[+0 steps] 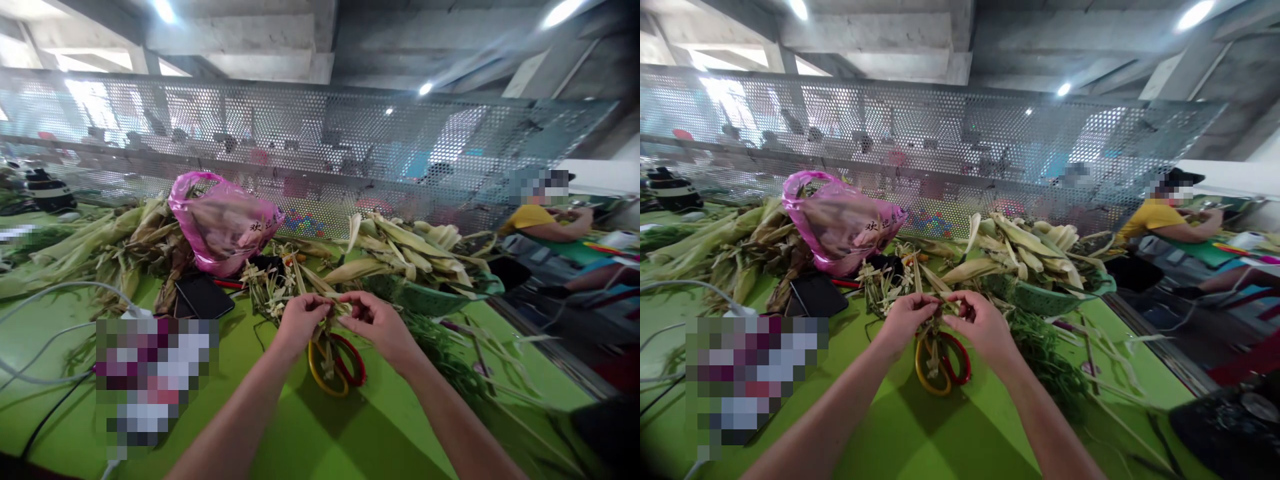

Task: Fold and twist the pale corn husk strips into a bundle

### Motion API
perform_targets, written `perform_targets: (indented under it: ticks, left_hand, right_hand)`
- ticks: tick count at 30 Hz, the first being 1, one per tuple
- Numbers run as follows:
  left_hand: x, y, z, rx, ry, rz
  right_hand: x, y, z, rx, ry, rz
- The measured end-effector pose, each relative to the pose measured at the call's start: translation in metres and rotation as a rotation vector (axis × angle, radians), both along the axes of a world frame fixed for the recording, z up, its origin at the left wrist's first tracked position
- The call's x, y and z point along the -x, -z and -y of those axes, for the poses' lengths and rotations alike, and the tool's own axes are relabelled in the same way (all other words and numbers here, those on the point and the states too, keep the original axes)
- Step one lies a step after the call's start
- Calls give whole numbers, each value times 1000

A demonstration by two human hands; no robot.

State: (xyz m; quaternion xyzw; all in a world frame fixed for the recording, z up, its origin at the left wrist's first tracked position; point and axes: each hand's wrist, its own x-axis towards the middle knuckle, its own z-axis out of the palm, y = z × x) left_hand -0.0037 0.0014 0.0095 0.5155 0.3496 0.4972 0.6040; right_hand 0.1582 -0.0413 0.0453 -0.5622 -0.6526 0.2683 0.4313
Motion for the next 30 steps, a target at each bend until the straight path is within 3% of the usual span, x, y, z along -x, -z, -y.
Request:
perform_targets:
  ticks: [4,9,17,23,30]
  left_hand:
    - [0,1,-1,-4,-5,-17]
    - [0,1,-2,0,-22,-19]
    - [1,-3,1,-7,-18,-59]
    - [1,-3,2,-16,11,-74]
    - [1,0,-1,5,-19,-44]
  right_hand:
    - [0,1,-1,31,44,-104]
    - [-2,-6,3,202,-67,-400]
    - [-1,1,-4,64,19,-239]
    - [1,11,-5,61,77,-130]
    - [-1,-4,1,184,-26,-510]
